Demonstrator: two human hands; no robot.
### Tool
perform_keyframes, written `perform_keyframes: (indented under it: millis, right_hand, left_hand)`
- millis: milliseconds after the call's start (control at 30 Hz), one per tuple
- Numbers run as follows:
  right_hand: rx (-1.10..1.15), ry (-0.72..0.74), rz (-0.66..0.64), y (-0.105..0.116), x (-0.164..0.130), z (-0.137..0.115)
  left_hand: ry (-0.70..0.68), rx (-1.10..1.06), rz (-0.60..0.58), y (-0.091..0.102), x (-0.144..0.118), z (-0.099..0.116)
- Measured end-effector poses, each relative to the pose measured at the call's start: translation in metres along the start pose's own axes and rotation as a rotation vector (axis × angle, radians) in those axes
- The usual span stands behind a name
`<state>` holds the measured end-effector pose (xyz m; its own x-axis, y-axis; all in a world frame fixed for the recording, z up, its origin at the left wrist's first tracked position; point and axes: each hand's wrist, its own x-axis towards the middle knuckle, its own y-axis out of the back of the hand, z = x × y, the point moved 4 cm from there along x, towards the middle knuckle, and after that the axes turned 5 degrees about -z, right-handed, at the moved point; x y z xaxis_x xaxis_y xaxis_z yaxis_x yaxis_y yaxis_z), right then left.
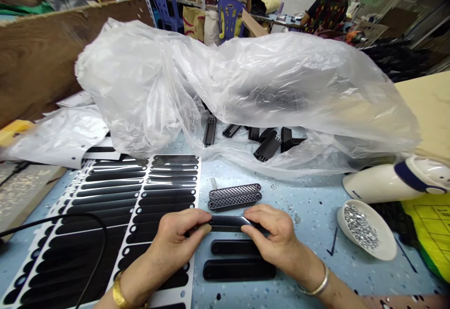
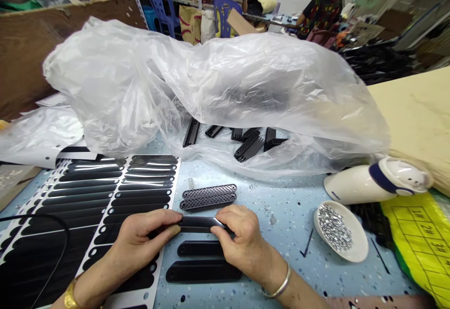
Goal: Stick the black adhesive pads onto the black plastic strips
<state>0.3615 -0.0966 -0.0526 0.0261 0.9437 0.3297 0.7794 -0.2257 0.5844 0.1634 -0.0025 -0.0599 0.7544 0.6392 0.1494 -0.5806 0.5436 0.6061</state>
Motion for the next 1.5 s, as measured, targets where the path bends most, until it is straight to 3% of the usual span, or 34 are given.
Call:
perform_keyframes:
  millis: [167,333,533,833,933,1133,1500]
  right_hand:
    - [0.004,-0.005,0.005,-0.001,-0.001,0.001]
    - [0.039,-0.021,0.003,-0.001,-0.003,0.005]
    - [0.088,-0.017,0.001,0.001,-0.005,0.009]
    - [0.146,-0.031,-0.041,0.004,-0.008,0.012]
    - [0.145,-0.029,-0.040,0.004,-0.008,0.011]
    - [0.123,-0.014,-0.046,0.002,-0.008,0.009]
    - [0.059,-0.009,-0.004,0.000,-0.010,0.005]
  left_hand:
    - [-0.162,0.043,0.029,-0.001,-0.004,0.007]
    - [-0.150,0.085,0.035,-0.001,-0.003,0.007]
    - [-0.297,0.056,0.068,0.001,0.000,0.009]
    - [-0.333,0.088,0.089,0.002,0.001,0.009]
    - [-0.292,0.091,0.082,0.001,0.001,0.008]
    - [-0.049,0.090,0.165,0.003,-0.003,0.000]
    - [0.041,0.052,0.101,0.000,-0.001,0.003]
